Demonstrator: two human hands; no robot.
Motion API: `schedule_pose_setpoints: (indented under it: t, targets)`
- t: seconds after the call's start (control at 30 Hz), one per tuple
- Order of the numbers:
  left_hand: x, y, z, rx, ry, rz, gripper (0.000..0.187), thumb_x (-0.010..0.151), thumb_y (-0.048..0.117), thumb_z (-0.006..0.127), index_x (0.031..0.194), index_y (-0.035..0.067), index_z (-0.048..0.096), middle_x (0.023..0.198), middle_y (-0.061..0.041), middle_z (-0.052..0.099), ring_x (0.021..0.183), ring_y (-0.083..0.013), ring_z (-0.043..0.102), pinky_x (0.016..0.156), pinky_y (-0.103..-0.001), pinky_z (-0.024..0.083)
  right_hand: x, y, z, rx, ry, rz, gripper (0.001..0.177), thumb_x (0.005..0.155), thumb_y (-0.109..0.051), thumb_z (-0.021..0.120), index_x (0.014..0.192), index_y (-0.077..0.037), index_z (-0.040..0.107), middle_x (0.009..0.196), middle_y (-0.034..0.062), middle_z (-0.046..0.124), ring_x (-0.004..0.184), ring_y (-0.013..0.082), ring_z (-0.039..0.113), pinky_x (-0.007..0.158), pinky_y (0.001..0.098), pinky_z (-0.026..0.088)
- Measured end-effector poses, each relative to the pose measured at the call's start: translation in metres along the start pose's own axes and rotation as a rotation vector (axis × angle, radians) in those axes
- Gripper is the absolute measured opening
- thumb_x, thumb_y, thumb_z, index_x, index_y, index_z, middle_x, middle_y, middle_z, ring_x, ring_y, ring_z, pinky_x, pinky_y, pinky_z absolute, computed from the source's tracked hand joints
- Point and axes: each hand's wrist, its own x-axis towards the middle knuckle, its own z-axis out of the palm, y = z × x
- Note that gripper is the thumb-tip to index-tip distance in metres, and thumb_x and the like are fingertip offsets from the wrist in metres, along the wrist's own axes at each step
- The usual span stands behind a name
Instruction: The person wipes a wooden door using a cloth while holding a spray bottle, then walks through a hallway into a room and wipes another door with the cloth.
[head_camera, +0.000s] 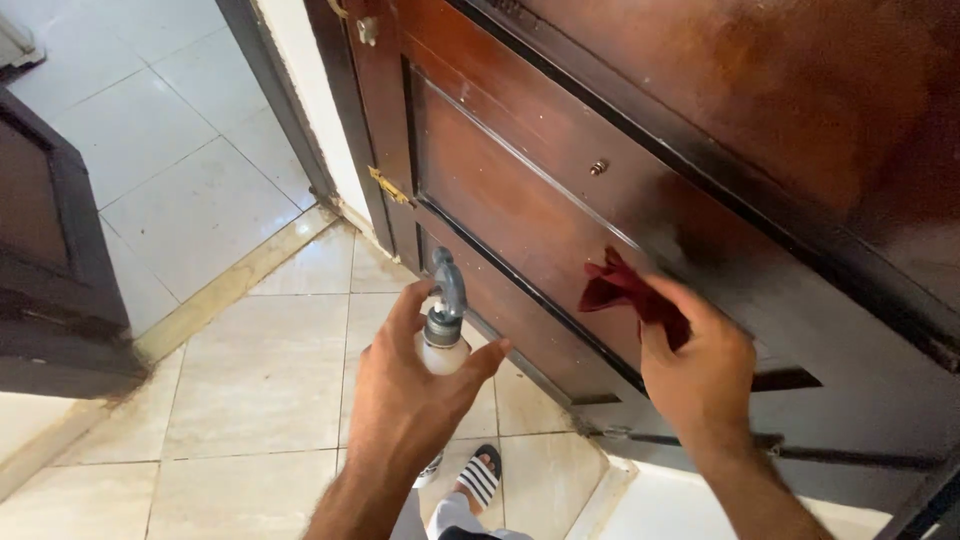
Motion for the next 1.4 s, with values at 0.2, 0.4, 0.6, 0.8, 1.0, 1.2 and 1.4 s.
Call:
schedule_pose_setpoints:
  t: [0.2,0.4,0.6,0.8,1.0,1.2,1.4]
  targets:
    - [0.011,0.008,0.002,-0.052,-0.059,0.070,0.082,0.067,0.039,0.087,0.142,0.022,0.057,0.118,-0.013,0.076,0.125,-0.0266,0.065,0.100,-0.043,0.050,-0.001,0.071,0.012,0.626,0.360,1.092,0.030,0.100,-0.008,0.054,0.130,-0.007,0.058,0.126,0.0102,0.064,0.111,0.0250,0.066,0.098,0.0418,0.058]
    - [0.026,0.027,-0.009,-0.032,-0.163,0.025,0.079,0.069,0.036,0.086,0.141,0.023,0.057,0.115,-0.010,0.076,0.110,-0.0244,0.074,0.096,-0.041,0.055,0.048,0.113,0.008,1.079,0.576,1.195,0.040,0.104,-0.011,0.035,0.137,-0.003,0.055,0.135,0.0131,0.063,0.123,0.0261,0.065,0.101,0.0417,0.055]
    - [0.048,0.033,-0.031,-0.023,-0.165,0.005,0.083,0.069,0.039,0.087,0.143,0.022,0.054,0.119,-0.008,0.076,0.111,-0.0231,0.074,0.098,-0.040,0.054,0.089,0.063,0.043,1.323,0.460,1.098,0.039,0.104,-0.001,0.029,0.135,0.014,0.048,0.128,0.0232,0.067,0.113,0.0329,0.072,0.100,0.0430,0.057]
    - [0.071,0.024,-0.060,-0.008,-0.112,0.074,0.084,0.070,0.041,0.089,0.144,0.021,0.054,0.130,-0.010,0.071,0.130,-0.0254,0.059,0.105,-0.042,0.045,0.114,0.019,0.087,1.377,0.285,1.031,0.040,0.101,-0.004,0.034,0.133,0.011,0.053,0.120,0.0222,0.069,0.105,0.0328,0.075,0.097,0.0419,0.058]
    - [0.095,0.023,-0.091,-0.016,-0.065,0.048,0.084,0.069,0.042,0.089,0.142,0.020,0.054,0.129,-0.009,0.070,0.124,-0.0256,0.064,0.103,-0.041,0.048,0.108,-0.017,0.136,1.346,0.037,0.946,0.029,0.098,-0.004,0.053,0.126,0.000,0.057,0.114,0.0124,0.064,0.101,0.0257,0.065,0.098,0.0441,0.058]
    - [0.124,0.025,-0.121,-0.084,-0.055,0.089,0.084,0.067,0.042,0.088,0.140,0.020,0.055,0.123,-0.007,0.073,0.112,-0.0233,0.070,0.096,-0.040,0.051,0.091,-0.082,0.164,1.348,-0.086,1.045,0.034,0.090,-0.009,0.058,0.123,0.001,0.060,0.118,0.0135,0.068,0.110,0.0282,0.067,0.099,0.0452,0.054]
    - [0.155,0.027,-0.169,-0.126,-0.020,0.091,0.084,0.066,0.040,0.089,0.141,0.022,0.055,0.107,-0.007,0.077,0.101,-0.0238,0.075,0.092,-0.039,0.054,0.100,-0.145,0.199,1.320,-0.150,1.056,0.041,0.088,-0.015,0.060,0.124,0.002,0.061,0.122,0.0147,0.071,0.113,0.0300,0.067,0.100,0.0478,0.053]
